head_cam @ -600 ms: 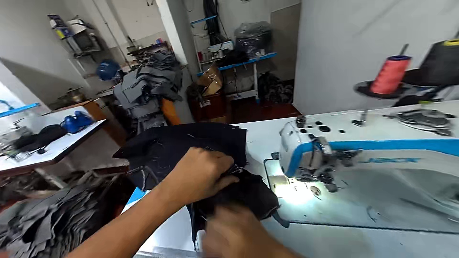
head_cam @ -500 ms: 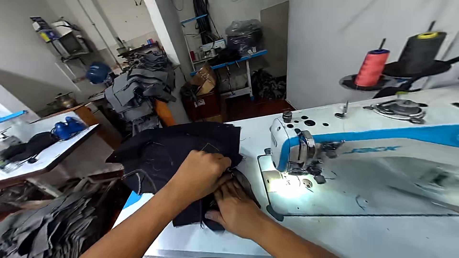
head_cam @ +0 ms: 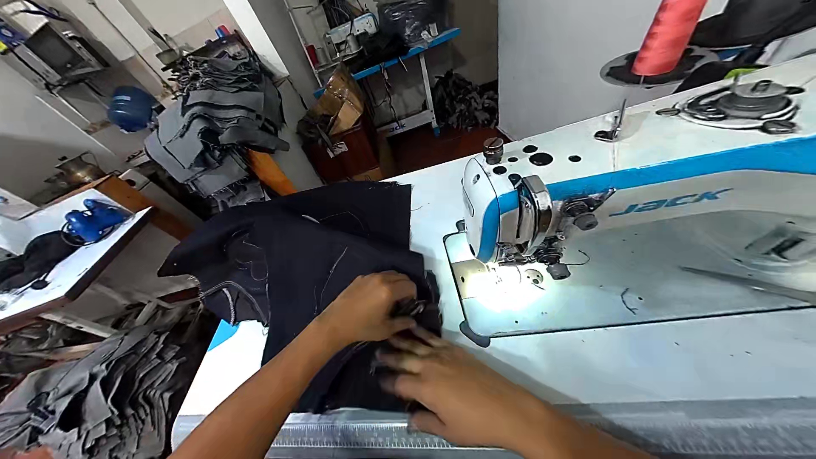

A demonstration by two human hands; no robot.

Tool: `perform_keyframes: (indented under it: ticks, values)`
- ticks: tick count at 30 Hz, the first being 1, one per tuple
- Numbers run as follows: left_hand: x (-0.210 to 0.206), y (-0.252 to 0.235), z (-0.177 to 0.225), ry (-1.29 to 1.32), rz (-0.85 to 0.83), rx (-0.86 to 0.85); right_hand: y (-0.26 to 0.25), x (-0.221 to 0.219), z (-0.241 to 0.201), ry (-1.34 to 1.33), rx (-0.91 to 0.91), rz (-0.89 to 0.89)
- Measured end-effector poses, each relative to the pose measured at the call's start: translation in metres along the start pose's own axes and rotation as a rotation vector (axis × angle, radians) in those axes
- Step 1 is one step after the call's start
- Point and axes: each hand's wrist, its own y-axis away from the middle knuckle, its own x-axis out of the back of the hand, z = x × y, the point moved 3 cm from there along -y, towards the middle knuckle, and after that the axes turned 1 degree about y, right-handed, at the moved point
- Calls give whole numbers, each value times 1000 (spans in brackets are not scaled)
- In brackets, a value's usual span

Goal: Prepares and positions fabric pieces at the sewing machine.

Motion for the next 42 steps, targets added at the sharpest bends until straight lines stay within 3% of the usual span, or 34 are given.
perform_keyframes:
  ticks: [1,3,5,6,8,10,13,14,18,20,22,25,27,30,32,35,40,42]
  values:
    - [-16,15,-16,133,70,-15,15,-1,5,14,67,156]
    - [-51,47,-28,302,342,14,53,-1,22,139,-44,473]
    - [-70,55,-9,419,682,195,83,6,28,161,-235,675]
    - [-77,51,8,491,759,296,91,8,22,141,-314,723]
    - [-87,42,43,547,724,287,99,9,8,198,-445,718]
    - [-78,36,61,382,703,171,96,7,8,337,-584,676]
    - [-37,35,74,221,847,100,90,10,11,275,-639,643]
    - [-34,32,75,257,838,83,89,11,10,185,-602,612]
    - [-83,12,52,430,511,29,85,9,5,-265,-382,583]
    - [-90,8,48,399,485,59,95,8,-5,-620,-377,513]
    - [-90,5,48,477,506,128,109,9,-16,-937,-408,316]
    - [-84,2,39,703,628,160,119,5,-34,-1117,-378,176]
    - [-80,-1,32,859,668,156,127,11,-52,-1069,-393,152]
    - [-79,2,34,979,734,134,142,23,-61,-595,-580,381]
    - [-75,11,46,920,831,95,144,24,-49,-287,-705,486]
    - [-45,27,68,723,903,3,133,22,-22,-21,-648,605]
    - [36,44,73,487,961,-46,93,24,-3,-407,-191,442]
    - [57,44,73,439,974,-52,86,20,-9,-527,-62,459]
